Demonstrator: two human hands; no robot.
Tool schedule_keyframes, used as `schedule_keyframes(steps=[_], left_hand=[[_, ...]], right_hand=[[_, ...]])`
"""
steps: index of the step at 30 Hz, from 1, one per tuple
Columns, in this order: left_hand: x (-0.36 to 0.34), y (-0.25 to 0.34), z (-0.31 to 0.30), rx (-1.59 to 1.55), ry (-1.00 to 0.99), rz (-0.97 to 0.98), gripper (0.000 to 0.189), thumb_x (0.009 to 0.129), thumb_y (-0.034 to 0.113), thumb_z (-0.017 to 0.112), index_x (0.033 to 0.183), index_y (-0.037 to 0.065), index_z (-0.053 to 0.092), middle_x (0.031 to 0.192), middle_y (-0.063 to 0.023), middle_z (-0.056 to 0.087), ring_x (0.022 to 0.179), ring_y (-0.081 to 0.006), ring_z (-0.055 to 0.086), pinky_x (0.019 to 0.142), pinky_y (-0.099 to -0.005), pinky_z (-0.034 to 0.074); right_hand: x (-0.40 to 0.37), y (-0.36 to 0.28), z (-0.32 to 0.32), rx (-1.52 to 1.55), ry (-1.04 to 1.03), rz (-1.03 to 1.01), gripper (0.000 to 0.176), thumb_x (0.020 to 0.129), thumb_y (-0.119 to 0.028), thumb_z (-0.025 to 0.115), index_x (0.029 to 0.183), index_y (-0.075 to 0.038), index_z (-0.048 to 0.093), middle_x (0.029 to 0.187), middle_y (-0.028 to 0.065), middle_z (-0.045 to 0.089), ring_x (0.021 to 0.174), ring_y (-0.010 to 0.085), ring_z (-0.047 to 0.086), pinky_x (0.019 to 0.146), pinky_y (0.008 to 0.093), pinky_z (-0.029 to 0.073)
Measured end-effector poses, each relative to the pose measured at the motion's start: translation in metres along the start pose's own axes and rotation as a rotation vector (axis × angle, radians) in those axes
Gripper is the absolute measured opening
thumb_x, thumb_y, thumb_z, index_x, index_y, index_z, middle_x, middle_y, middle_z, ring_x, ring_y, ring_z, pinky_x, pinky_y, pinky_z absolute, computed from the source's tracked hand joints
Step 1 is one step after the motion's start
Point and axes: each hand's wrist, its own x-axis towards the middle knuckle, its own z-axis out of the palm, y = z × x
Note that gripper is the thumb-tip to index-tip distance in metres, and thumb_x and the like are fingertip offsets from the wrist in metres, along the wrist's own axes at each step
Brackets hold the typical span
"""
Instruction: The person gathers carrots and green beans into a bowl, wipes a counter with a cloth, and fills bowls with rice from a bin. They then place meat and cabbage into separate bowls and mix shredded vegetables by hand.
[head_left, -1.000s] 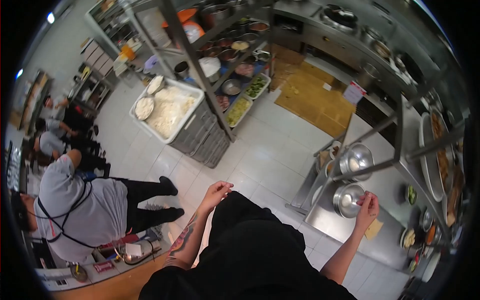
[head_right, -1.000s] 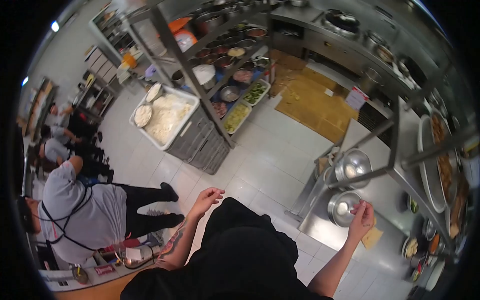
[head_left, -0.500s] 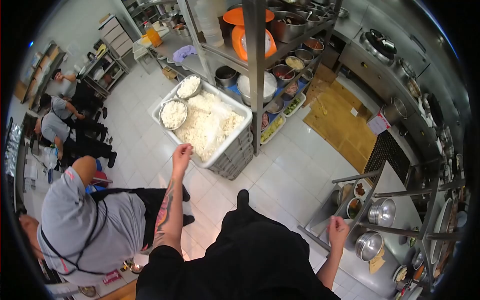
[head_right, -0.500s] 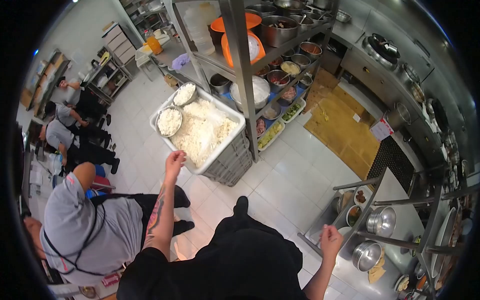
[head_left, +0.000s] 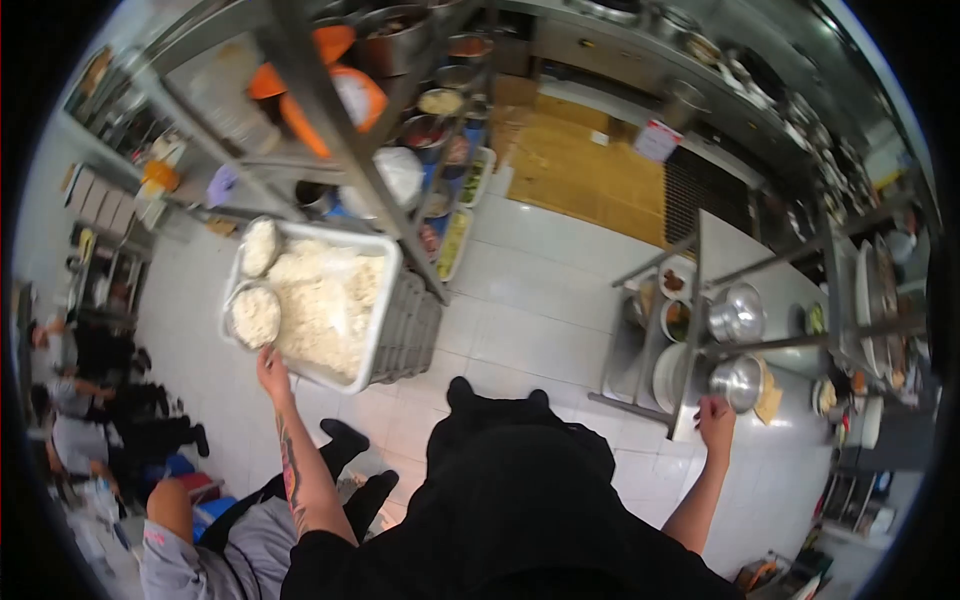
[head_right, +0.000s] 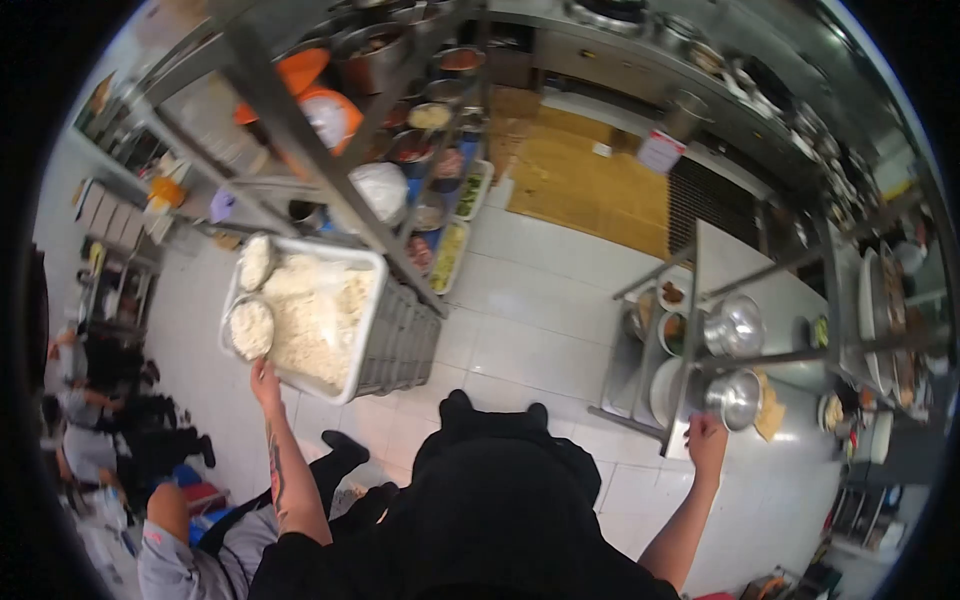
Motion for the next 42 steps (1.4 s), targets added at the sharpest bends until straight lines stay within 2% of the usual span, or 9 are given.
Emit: schedule_keyframes(steps=[3, 6, 10, 12, 15, 24, 26, 32, 42], left_hand=[[-0.015, -0.038, 0.01, -0.046, -0.054, 0.014, 0.041, 0.093, 0.014, 0.061, 0.131, 0.0, 0.055, 0.125, -0.0157, 0.059, 0.1, -0.0227, 0.059, 0.083, -0.0329, 0.051], [-0.068, -0.015, 0.031, 0.167, -0.052, 0.161, 0.039, 0.094, 0.014, 0.059, 0.13, 0.0, 0.055, 0.128, -0.0145, 0.057, 0.107, -0.024, 0.058, 0.091, -0.0347, 0.048], [-0.138, 0.012, 0.052, 0.161, -0.033, 0.312, 0.037, 0.094, 0.012, 0.058, 0.129, 0.001, 0.055, 0.13, -0.0124, 0.056, 0.111, -0.0253, 0.057, 0.095, -0.0357, 0.047], [-0.163, 0.027, 0.051, 0.174, -0.054, 0.317, 0.036, 0.095, 0.01, 0.057, 0.129, 0.0, 0.055, 0.134, -0.0133, 0.052, 0.113, -0.0255, 0.056, 0.095, -0.0371, 0.048], [-0.201, 0.063, 0.044, 0.241, -0.065, 0.433, 0.035, 0.096, 0.01, 0.056, 0.129, -0.001, 0.055, 0.138, -0.014, 0.048, 0.115, -0.0259, 0.056, 0.094, -0.0372, 0.049], [-0.241, 0.031, -0.013, 0.338, -0.062, 0.477, 0.028, 0.096, 0.007, 0.056, 0.122, -0.003, 0.058, 0.134, -0.0155, 0.051, 0.112, -0.0246, 0.058, 0.092, -0.0336, 0.05], [-0.246, 0.037, 0.008, 0.306, -0.113, 0.495, 0.027, 0.096, 0.007, 0.055, 0.122, -0.003, 0.058, 0.135, -0.0151, 0.05, 0.112, -0.0245, 0.058, 0.091, -0.0333, 0.051], [-0.3, 0.152, 0.135, 0.168, -0.467, 0.565, 0.024, 0.095, 0.007, 0.057, 0.118, 0.001, 0.061, 0.138, -0.0123, 0.048, 0.111, -0.0225, 0.059, 0.083, -0.0297, 0.053], [-0.389, 0.219, 0.274, 0.02, -1.083, 0.645, 0.019, 0.091, 0.001, 0.059, 0.108, 0.002, 0.066, 0.127, -0.0129, 0.057, 0.106, -0.0223, 0.061, 0.078, -0.0284, 0.053]], right_hand=[[0.033, 0.042, -0.052, -0.189, 0.49, -0.228, 0.036, 0.095, -0.024, 0.057, 0.069, 0.0, 0.061, 0.055, 0.0092, 0.058, 0.049, 0.0157, 0.056, 0.049, 0.0352, 0.043], [0.088, 0.064, -0.098, 0.066, 0.818, -0.112, 0.035, 0.094, -0.028, 0.061, 0.078, 0.002, 0.065, 0.063, 0.0093, 0.063, 0.056, 0.0164, 0.059, 0.054, 0.033, 0.047], [0.193, 0.099, -0.111, -0.091, 0.753, -0.095, 0.022, 0.087, -0.026, 0.067, 0.086, -0.004, 0.068, 0.074, 0.0141, 0.066, 0.069, 0.0266, 0.064, 0.068, 0.0386, 0.051], [0.26, 0.149, -0.098, -0.604, 0.714, -0.555, 0.019, 0.083, -0.022, 0.07, 0.095, -0.007, 0.068, 0.073, 0.0093, 0.067, 0.069, 0.0216, 0.066, 0.062, 0.0343, 0.05], [0.295, 0.161, -0.075, -0.219, 0.416, -0.27, 0.022, 0.079, -0.02, 0.072, 0.096, -0.008, 0.065, 0.074, 0.0103, 0.066, 0.068, 0.0277, 0.065, 0.067, 0.0394, 0.051], [0.278, 0.11, -0.084, -0.374, 0.635, -0.377, 0.02, 0.075, -0.015, 0.068, 0.095, -0.013, 0.064, 0.07, 0.0131, 0.063, 0.068, 0.0319, 0.064, 0.065, 0.0408, 0.051], [0.281, 0.113, -0.089, 0.001, 0.477, -0.248, 0.021, 0.074, -0.017, 0.068, 0.093, -0.01, 0.063, 0.07, 0.0127, 0.064, 0.069, 0.0308, 0.065, 0.065, 0.0408, 0.051], [0.346, 0.198, -0.066, -0.461, 0.585, -0.561, 0.019, 0.069, -0.016, 0.069, 0.08, -0.005, 0.061, 0.066, 0.0098, 0.06, 0.064, 0.0252, 0.062, 0.063, 0.0374, 0.05], [0.255, 0.084, -0.127, -0.592, 0.51, -0.384, 0.016, 0.075, -0.012, 0.062, 0.086, -0.009, 0.05, 0.083, 0.0086, 0.055, 0.081, 0.0222, 0.061, 0.063, 0.038, 0.048]])
